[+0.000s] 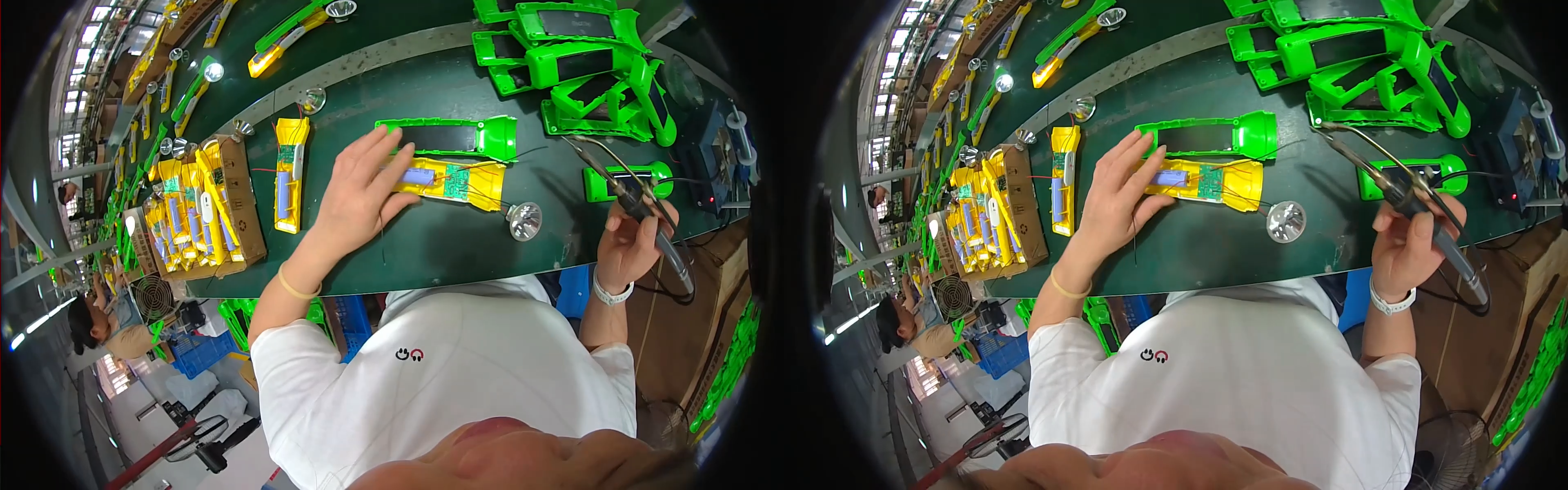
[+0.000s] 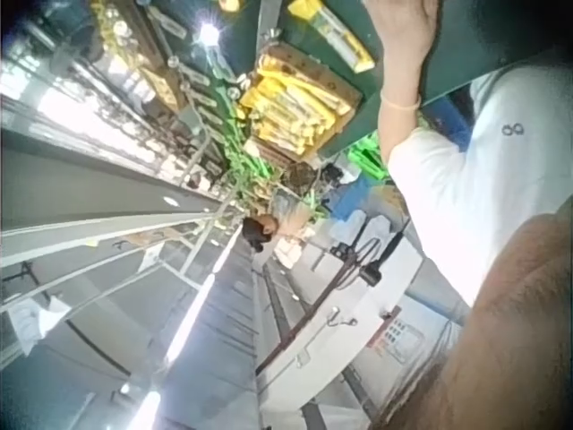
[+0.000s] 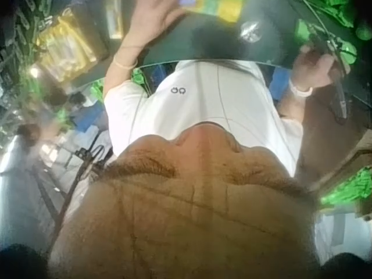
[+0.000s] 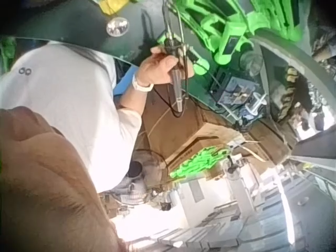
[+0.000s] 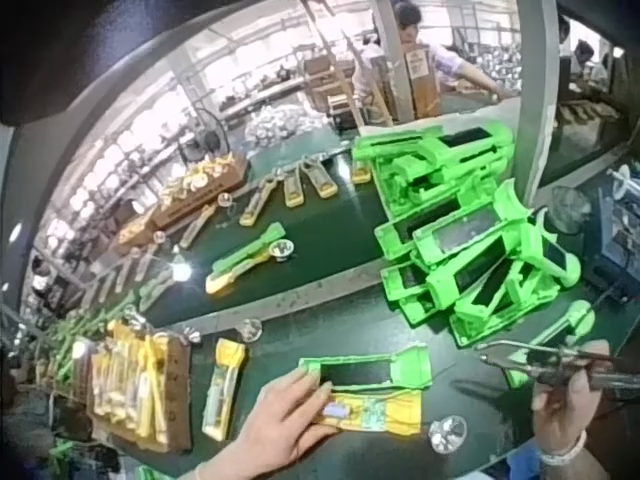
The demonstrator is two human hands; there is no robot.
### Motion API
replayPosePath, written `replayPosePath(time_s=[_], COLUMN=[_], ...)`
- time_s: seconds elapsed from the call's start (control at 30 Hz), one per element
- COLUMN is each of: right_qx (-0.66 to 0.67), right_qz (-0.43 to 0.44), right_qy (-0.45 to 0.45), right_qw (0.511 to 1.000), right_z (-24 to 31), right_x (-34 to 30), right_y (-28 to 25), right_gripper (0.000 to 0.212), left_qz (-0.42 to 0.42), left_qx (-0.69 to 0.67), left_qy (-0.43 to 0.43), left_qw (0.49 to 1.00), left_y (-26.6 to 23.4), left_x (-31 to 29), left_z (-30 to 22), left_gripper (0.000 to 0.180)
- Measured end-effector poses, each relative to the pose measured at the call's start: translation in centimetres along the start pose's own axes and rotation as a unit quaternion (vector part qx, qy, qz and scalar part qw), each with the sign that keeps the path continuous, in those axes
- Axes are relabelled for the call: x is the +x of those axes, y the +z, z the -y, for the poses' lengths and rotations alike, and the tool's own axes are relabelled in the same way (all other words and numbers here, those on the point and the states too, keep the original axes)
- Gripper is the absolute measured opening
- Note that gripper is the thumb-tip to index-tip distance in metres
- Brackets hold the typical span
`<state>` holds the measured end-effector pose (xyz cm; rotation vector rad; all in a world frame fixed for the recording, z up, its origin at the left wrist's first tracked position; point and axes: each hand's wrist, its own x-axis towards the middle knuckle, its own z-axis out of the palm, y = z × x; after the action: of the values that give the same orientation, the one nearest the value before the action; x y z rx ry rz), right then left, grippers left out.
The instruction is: Soldering components and assembling solar-powered flashlights on a factory assembly line.
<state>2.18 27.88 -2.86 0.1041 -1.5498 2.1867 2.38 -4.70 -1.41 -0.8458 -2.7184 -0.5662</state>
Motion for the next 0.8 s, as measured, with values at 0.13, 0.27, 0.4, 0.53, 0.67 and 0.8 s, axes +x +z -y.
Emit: replayPosePath(time_s=[0.13,0.27,0.4,0.53,0.67,0.8], right_qx=[0.037,0.018,-0.015,-0.013,-0.022,-0.043], right_qz=[0.035,0.078,0.121,0.152,0.182,0.209], right_qy=[0.062,0.123,0.18,0.176,0.176,0.174], right_qw=[0.997,0.989,0.976,0.973,0.967,0.961], right_z=[-0.6,-1.3,-2.1,-2.1,-2.4,-2.4], right_x=[0.3,-0.3,-1.1,-1.1,-1.2,-1.4], right_y=[3.7,5.2,4.7,4.7,4.0,4.0], right_gripper=[0.031,0.03,0.029,0.029,0.028,0.027], left_qz=[-0.099,-0.078,-0.053,-0.021,-0.005,-0.001], left_qx=[-0.033,-0.208,-0.184,-0.169,-0.169,-0.158], left_qy=[0.08,0.004,0.002,-0.049,-0.064,-0.064], left_qw=[0.991,0.975,0.982,0.984,0.984,0.985], left_y=[1.7,2.7,1.9,1.8,1.5,1.4], left_x=[0.3,1.4,1.9,2.1,2.2,2.2], left_z=[-1.2,-1.1,-1.2,-1.4,-1.5,-1.6], left_gripper=[0.034,0.02,0.015,0.015,0.015,0.015])
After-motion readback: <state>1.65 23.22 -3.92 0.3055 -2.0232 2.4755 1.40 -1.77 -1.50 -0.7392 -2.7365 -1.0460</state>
